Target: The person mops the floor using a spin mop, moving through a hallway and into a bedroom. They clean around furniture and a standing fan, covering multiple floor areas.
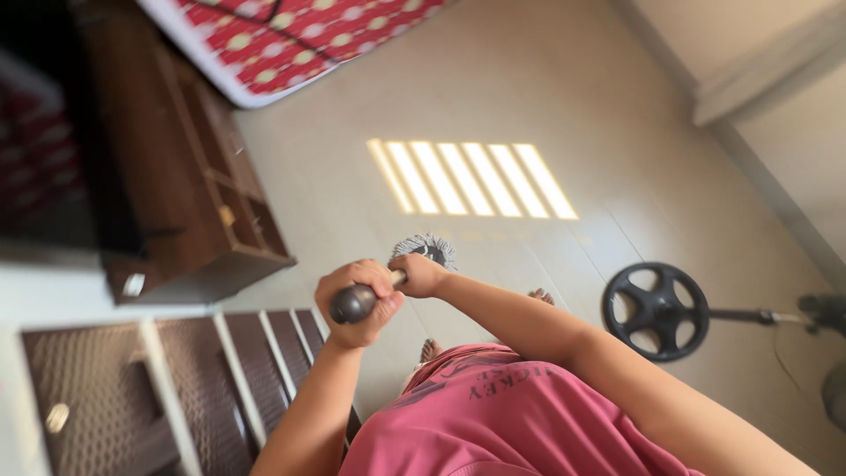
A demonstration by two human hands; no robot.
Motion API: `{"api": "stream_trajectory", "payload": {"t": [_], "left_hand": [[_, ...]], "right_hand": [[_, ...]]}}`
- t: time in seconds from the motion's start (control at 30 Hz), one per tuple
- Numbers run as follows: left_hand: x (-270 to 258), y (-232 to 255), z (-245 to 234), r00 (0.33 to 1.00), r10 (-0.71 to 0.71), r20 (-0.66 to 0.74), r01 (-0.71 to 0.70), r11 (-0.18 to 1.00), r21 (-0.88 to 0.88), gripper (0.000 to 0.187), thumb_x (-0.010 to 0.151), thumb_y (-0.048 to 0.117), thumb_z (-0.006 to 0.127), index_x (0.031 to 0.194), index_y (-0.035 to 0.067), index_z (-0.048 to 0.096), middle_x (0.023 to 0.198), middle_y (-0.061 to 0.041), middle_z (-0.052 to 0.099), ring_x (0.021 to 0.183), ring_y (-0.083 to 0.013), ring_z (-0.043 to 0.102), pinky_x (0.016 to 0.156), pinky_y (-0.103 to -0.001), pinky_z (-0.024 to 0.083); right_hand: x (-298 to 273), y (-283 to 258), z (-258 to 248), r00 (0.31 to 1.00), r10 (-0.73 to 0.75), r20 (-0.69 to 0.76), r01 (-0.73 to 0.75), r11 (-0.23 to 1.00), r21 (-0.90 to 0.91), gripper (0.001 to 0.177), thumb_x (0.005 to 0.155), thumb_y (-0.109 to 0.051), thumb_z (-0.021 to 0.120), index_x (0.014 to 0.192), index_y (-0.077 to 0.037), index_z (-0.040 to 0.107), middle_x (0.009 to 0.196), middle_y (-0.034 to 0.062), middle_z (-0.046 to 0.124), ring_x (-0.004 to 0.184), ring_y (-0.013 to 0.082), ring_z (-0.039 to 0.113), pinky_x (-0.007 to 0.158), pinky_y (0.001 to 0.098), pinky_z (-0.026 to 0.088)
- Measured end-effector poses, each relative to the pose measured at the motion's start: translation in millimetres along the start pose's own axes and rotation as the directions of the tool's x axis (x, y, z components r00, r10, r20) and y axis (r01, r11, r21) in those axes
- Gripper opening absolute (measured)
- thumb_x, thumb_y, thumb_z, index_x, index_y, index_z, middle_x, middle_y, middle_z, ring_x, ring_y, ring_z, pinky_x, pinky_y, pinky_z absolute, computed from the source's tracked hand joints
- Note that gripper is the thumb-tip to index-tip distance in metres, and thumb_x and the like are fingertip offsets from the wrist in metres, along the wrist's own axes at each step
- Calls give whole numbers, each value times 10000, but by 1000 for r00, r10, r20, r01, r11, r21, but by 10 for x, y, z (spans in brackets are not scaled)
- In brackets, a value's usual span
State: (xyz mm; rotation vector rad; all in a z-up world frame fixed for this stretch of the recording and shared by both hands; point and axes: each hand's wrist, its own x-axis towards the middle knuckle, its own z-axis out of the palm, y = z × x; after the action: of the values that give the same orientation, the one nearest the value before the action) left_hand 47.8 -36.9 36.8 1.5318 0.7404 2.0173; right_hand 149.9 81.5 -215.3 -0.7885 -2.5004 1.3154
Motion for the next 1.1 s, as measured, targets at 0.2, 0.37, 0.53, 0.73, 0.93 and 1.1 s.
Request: {"api": "stream_trajectory", "payload": {"t": [0.2,0.37,0.53,0.73,0.93,1.1], "left_hand": [[462,-761,1347,982,37,187,-1,982,-188,277,782,-28,807,640,11,572,559,-98,596,462,-232,576,510,-340,527],[682,-1644,2597,961,76,266,12,950,-313,256,777,-6,803,650,16,582,556,-95,604,460,-242,576,493,-352,513],[776,-2592,3880,927,57,371,84,931,-354,233,788,13,775,663,52,582,598,-67,613,516,-242,597,575,-382,551],[555,-3812,5145,848,28,529,146,948,-284,186,763,-93,669,678,47,581,682,-125,644,646,-334,674,830,-472,598],[321,-5044,5717,772,-76,632,144,988,-57,209,709,-88,678,713,112,616,819,-78,716,934,-308,744,1075,-448,491],[357,-5865,5958,861,-199,467,185,980,76,193,721,-77,641,757,111,668,909,-87,746,1043,-294,714,1077,-422,496]], "right_hand": [[-809,894,-1275,976,53,-210,-73,993,-88,163,716,-270,711,860,-196,693,855,35,722,933,310,707,805,442,596],[-1523,1873,-2402,917,158,-367,-219,967,-132,156,694,-284,742,830,-221,699,867,30,714,925,307,708,812,448,589],[-2344,2680,-3650,823,254,-508,-353,929,-109,96,736,-250,721,804,-186,703,850,68,721,906,348,711,810,484,576],[-3346,3577,-4732,527,688,-499,-802,597,-22,556,814,-264,817,1297,-215,545,1318,85,618,1252,325,618,1023,509,553],[-4358,4224,-4774,438,763,-476,-842,534,81,685,869,-292,764,1446,-151,423,1424,150,525,1316,399,549,1042,532,521],[-4737,4342,-4438,427,846,-320,-876,475,87,541,845,-396,780,1299,-169,591,1322,155,628,1249,406,625,1057,509,533]]}}
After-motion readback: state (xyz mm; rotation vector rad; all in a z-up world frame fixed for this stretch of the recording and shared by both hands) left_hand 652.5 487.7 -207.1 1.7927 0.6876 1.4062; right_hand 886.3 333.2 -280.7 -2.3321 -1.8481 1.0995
